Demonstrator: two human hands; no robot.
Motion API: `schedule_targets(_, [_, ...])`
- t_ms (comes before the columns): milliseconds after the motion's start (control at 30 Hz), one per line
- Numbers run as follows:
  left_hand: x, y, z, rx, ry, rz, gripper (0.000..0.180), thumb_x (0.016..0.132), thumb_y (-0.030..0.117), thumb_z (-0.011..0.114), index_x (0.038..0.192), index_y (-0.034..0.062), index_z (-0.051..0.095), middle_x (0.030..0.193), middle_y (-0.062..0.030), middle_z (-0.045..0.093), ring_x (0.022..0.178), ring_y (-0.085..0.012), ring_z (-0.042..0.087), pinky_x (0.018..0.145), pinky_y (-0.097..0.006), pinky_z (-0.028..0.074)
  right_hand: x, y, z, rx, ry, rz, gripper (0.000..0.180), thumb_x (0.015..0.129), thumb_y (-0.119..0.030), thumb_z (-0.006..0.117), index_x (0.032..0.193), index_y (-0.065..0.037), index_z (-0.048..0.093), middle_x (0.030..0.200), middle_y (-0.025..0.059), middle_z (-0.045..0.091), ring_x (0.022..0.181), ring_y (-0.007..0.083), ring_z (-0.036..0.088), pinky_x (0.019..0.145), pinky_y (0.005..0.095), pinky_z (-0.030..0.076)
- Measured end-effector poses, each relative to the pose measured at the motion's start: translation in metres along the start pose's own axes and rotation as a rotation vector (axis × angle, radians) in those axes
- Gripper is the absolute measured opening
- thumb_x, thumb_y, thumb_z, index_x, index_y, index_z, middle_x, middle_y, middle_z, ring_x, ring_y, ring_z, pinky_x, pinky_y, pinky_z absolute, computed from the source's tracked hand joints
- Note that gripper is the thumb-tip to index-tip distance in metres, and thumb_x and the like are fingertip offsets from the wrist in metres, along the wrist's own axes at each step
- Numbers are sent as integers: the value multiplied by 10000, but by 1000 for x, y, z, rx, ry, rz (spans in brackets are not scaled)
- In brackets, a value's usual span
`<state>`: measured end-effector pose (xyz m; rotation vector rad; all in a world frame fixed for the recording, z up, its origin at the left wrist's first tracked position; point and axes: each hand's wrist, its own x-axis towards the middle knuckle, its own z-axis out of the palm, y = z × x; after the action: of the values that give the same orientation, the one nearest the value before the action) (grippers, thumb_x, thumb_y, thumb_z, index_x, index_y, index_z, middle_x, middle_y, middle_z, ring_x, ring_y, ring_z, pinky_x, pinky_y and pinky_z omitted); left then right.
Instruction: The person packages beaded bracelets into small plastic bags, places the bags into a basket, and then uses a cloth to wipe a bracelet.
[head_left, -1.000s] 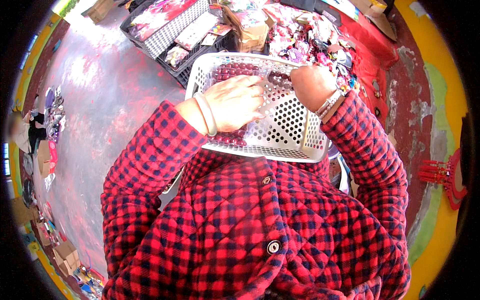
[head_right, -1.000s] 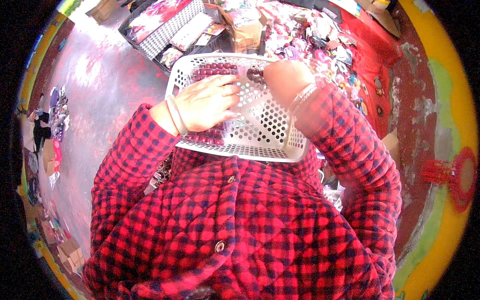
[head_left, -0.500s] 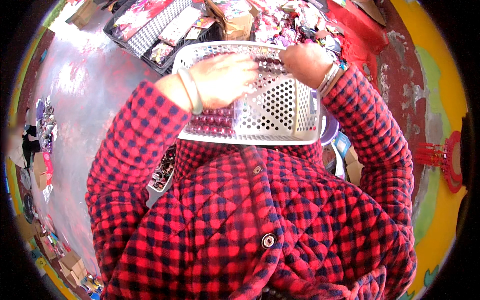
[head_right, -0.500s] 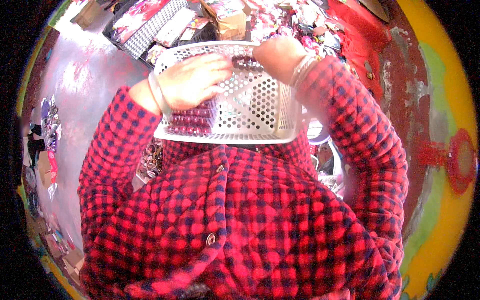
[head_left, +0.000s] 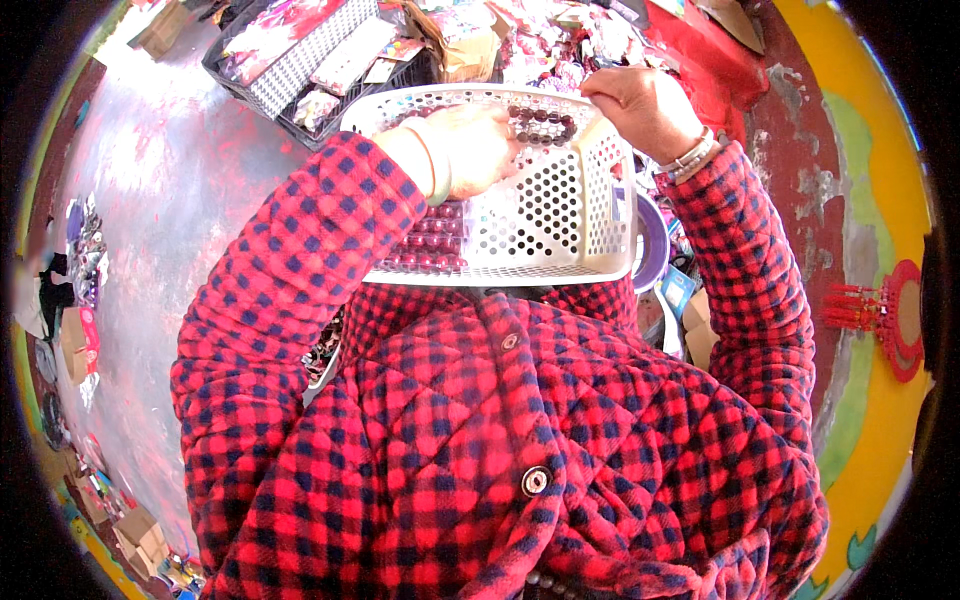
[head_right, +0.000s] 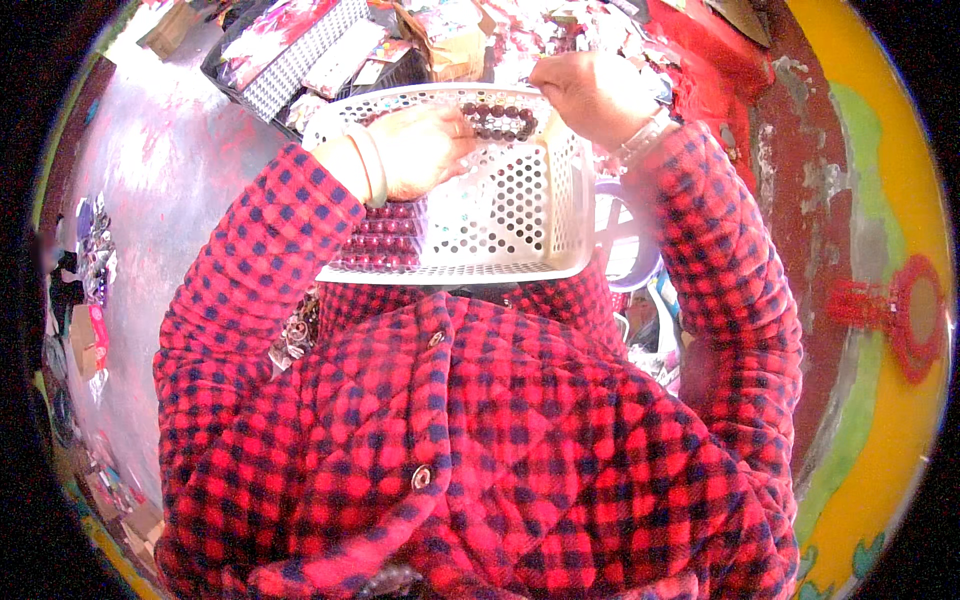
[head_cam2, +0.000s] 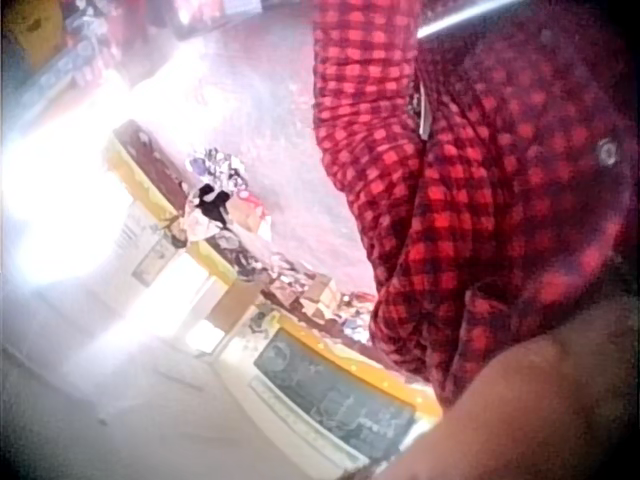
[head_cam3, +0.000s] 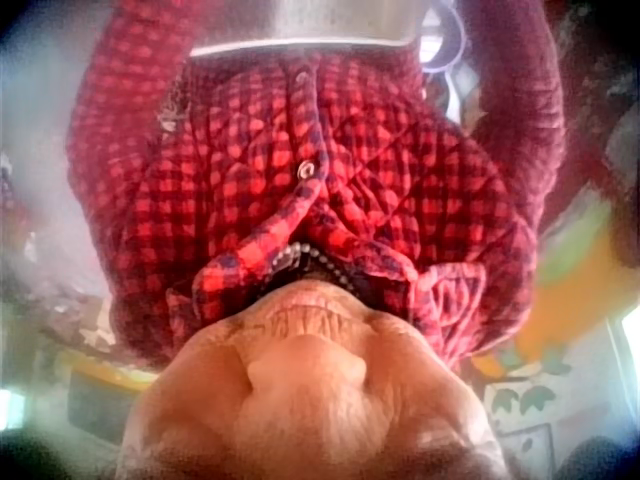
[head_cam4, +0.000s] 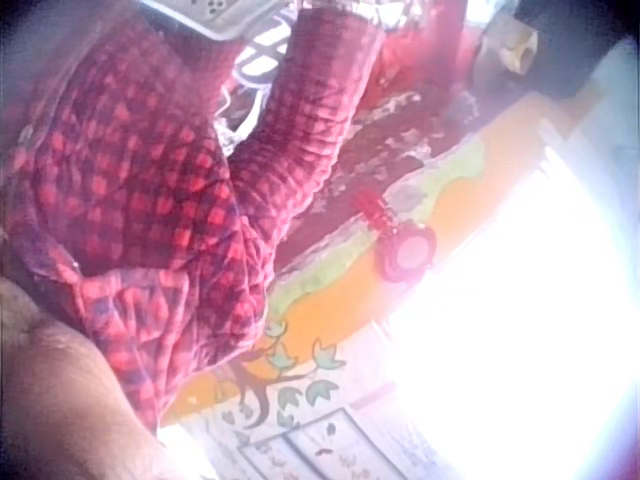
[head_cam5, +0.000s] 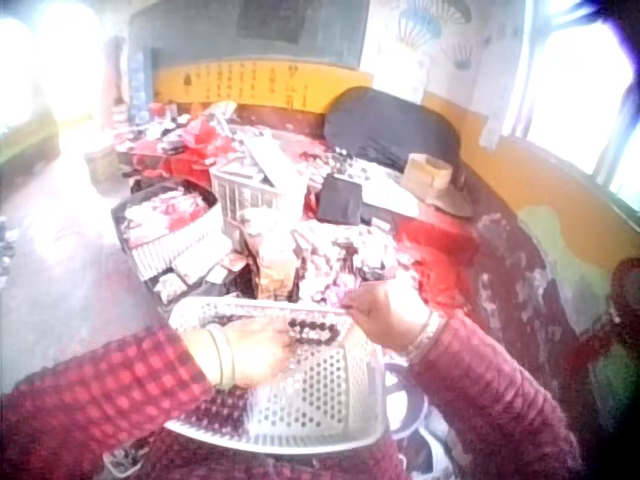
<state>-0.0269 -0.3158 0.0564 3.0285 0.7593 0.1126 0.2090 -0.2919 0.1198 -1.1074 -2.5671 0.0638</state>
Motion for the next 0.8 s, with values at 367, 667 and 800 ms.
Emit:
schedule_targets(367, [4,-2,-25,-44,-1,43,219,781,170,547,940,24,586,909,-88,584,912,-253,513,847,-357,404,1,8,-4,-41,-33,24,515,695,-267,684,1117,-13,533,979,206,588,937,332,573,815,388,458])
schedule_targets(667, [-19,-29,-81,-207,411,28,136,804,106,549,892,24,613,865,-115,605,830,-291,562,757,-368,454,12,-10,-11,-78,-169,135,535,690,-196,683,1153,-8,492,1035,201,573,970,340,550,839,397,447])
schedule_targets(800, [-66,-38,-108,-170,518,-258,179,823,58,530,968,-9,612,975,-138,619,947,-267,574,823,-334,452,10,-20,-31,-48,-13,107,441,717,-160,654,1113,-13,526,1042,172,571,964,329,552,825,388,448])
